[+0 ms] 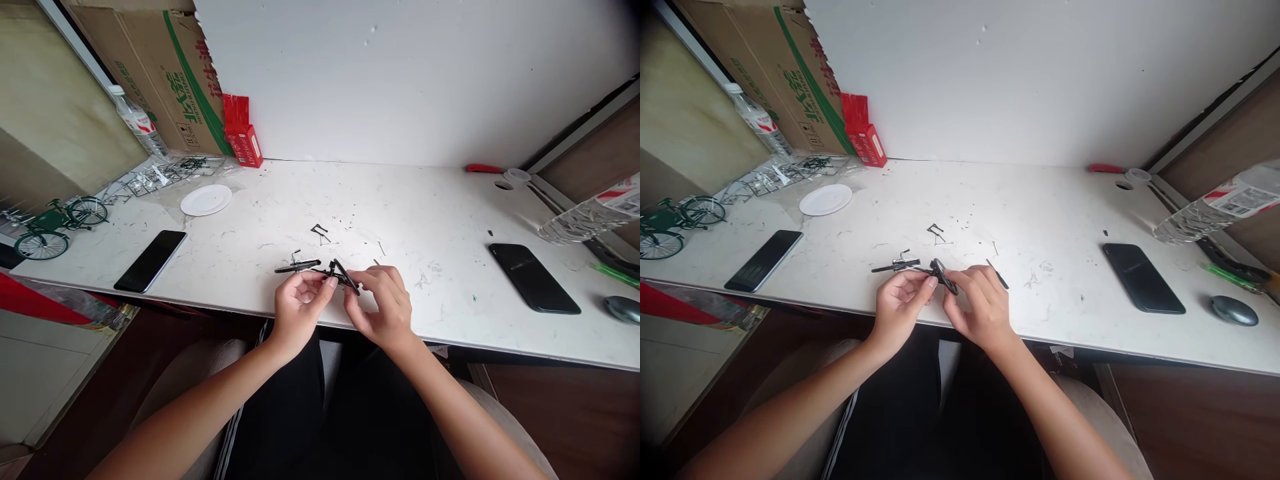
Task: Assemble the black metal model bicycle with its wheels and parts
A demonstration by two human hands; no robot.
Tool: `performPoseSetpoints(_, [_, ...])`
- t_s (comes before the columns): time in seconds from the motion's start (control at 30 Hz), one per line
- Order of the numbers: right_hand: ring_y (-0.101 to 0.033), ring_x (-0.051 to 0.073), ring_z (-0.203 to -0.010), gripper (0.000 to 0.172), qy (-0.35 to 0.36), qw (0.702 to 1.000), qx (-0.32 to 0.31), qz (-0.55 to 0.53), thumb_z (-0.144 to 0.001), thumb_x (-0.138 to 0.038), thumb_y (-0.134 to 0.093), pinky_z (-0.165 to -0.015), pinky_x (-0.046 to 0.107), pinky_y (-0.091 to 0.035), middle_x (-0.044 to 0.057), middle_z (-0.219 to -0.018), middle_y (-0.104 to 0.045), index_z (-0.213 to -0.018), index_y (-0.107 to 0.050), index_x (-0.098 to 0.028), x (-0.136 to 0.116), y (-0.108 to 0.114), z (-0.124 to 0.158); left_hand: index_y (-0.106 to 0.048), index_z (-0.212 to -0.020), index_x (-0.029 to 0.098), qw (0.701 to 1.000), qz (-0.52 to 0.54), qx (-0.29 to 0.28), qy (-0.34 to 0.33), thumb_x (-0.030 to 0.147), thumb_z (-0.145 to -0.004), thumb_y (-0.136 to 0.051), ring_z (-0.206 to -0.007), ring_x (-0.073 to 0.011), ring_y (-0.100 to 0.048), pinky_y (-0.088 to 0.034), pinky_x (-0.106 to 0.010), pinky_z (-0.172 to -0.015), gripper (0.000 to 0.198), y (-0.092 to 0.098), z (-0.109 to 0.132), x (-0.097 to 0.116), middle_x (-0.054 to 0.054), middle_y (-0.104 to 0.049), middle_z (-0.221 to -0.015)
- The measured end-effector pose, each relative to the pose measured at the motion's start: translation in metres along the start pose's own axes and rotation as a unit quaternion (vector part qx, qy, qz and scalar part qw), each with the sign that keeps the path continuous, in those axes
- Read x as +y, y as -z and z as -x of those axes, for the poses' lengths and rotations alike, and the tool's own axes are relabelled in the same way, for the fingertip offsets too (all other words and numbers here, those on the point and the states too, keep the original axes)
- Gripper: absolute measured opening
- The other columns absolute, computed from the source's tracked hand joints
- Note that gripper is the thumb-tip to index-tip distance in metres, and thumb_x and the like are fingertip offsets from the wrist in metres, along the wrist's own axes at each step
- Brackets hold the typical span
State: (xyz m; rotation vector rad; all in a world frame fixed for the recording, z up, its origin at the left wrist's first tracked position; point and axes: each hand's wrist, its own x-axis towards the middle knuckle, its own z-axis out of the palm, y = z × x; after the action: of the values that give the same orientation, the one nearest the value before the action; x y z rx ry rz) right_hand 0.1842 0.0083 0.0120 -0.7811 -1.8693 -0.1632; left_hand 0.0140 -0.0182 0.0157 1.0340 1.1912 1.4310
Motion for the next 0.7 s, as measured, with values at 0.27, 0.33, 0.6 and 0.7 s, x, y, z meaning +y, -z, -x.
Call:
performPoseSetpoints(0.27, [-0.063, 0.022, -0.075, 0.053, 0.016, 1.0, -0.01, 0.01, -0.088, -0.009, -0.07, -0.068, 0.039, -0.057, 0.003, -0.083, -0.069, -0.138, -0.066, -0.026, 0.0006, 0.0008, 0.0016, -0.073, -0.094, 0.016, 1.0, 0.003, 0.007, 0.003, 0.044, -0.086, -0.087, -0.076, -0.017, -0.071, -0.059, -0.03, -0.072, 0.032, -0.0014, -0.0008, 0.0046, -0.008, -0.077, -0.087])
performPoseSetpoints(0.33, [-0.062, 0.022, -0.075, 0.053, 0.02, 1.0, -0.011, 0.006, -0.088, -0.008, -0.07, -0.068, 0.038, -0.057, 0.003, -0.083, -0.069, -0.138, -0.066, -0.026, 0.001, 0.0012, 0.0017, -0.073, -0.094, 0.016, 1.0, 0.001, 0.01, 0.001, 0.044, -0.086, -0.087, -0.078, -0.0172, -0.071, -0.058, -0.03, -0.072, 0.033, -0.0013, -0.001, 0.0043, -0.008, -0.077, -0.089])
performPoseSetpoints(0.6, [-0.063, 0.022, -0.077, 0.049, 0.037, 0.999, 0.003, 0.006, -0.084, -0.006, -0.077, -0.067, 0.039, -0.057, 0.004, -0.082, -0.069, -0.13, -0.071, -0.022, 0.0039, 0.0004, 0.0027, -0.07, -0.098, 0.017, 1.0, 0.005, 0.013, -0.013, 0.046, -0.089, -0.084, -0.081, -0.017, -0.07, -0.058, -0.03, -0.074, 0.034, -0.0009, -0.0008, 0.0012, -0.008, -0.074, -0.093])
performPoseSetpoints(0.7, [-0.072, 0.027, -0.093, 0.045, 0.024, 1.0, -0.008, -0.013, -0.086, -0.008, -0.077, -0.077, 0.045, -0.063, 0.008, -0.102, -0.077, -0.127, -0.07, -0.024, 0.0033, 0.0007, 0.0013, -0.069, -0.096, 0.016, 1.0, 0.013, 0.01, -0.012, 0.047, -0.089, -0.083, -0.079, -0.016, -0.069, -0.057, -0.029, -0.073, 0.034, -0.0016, -0.001, 0.002, -0.007, -0.074, -0.091])
